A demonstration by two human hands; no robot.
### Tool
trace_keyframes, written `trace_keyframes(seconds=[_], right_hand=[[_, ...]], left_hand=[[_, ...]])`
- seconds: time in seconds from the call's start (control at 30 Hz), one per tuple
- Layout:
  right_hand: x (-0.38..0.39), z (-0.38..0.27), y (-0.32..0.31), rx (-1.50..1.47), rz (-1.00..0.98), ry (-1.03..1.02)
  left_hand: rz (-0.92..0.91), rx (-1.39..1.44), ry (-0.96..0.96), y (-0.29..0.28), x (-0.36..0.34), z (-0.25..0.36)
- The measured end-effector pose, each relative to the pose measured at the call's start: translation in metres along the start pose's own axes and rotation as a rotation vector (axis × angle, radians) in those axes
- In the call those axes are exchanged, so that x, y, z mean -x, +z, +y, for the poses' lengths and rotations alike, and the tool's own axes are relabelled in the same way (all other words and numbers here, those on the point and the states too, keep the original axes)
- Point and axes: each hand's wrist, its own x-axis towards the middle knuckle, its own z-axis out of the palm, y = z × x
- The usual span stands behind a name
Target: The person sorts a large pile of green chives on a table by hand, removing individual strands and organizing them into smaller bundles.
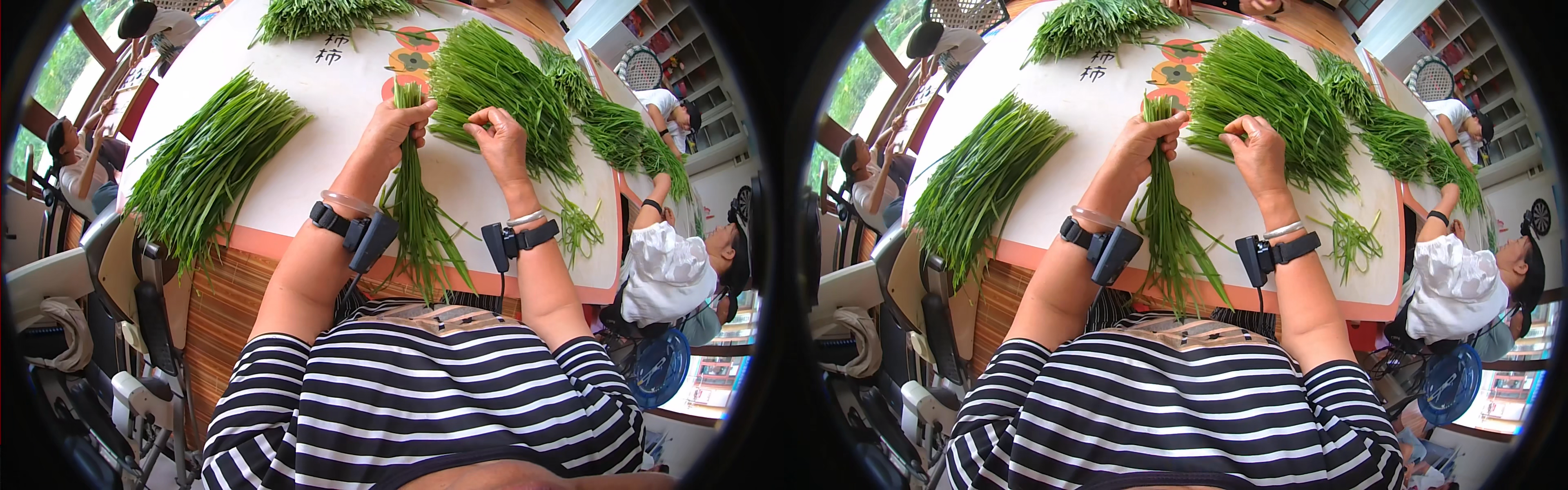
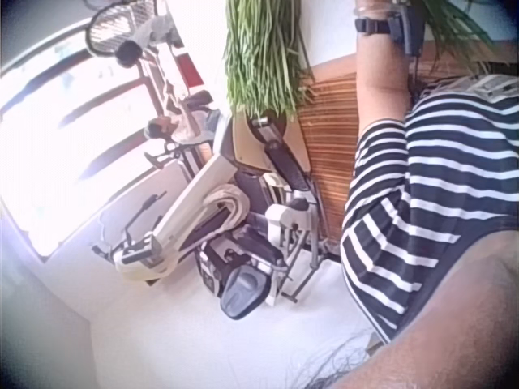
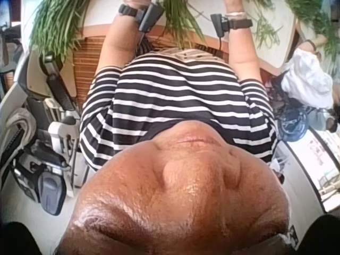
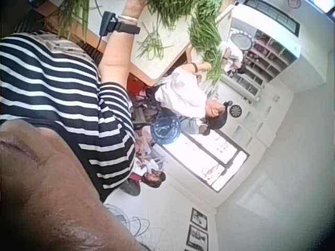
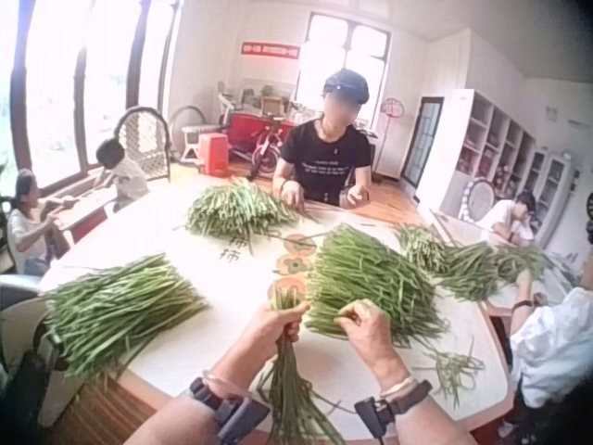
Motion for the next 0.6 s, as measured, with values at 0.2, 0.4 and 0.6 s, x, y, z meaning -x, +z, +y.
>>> trace_keyframes(seconds=[0.2, 0.4, 0.6], right_hand=[[-0.002, -0.02, 0.0, -0.09, -0.011, -0.003], [0.002, -0.037, -0.004, -0.195, -0.296, -0.019], [0.004, -0.008, -0.022, -0.25, -0.559, 0.199]], left_hand=[[-0.056, -0.031, 0.028, 0.008, 0.004, 0.001], [-0.085, -0.122, 0.073, 0.007, 0.003, 0.005], [-0.212, 0.479, 0.011, -0.022, -0.014, 0.007]])
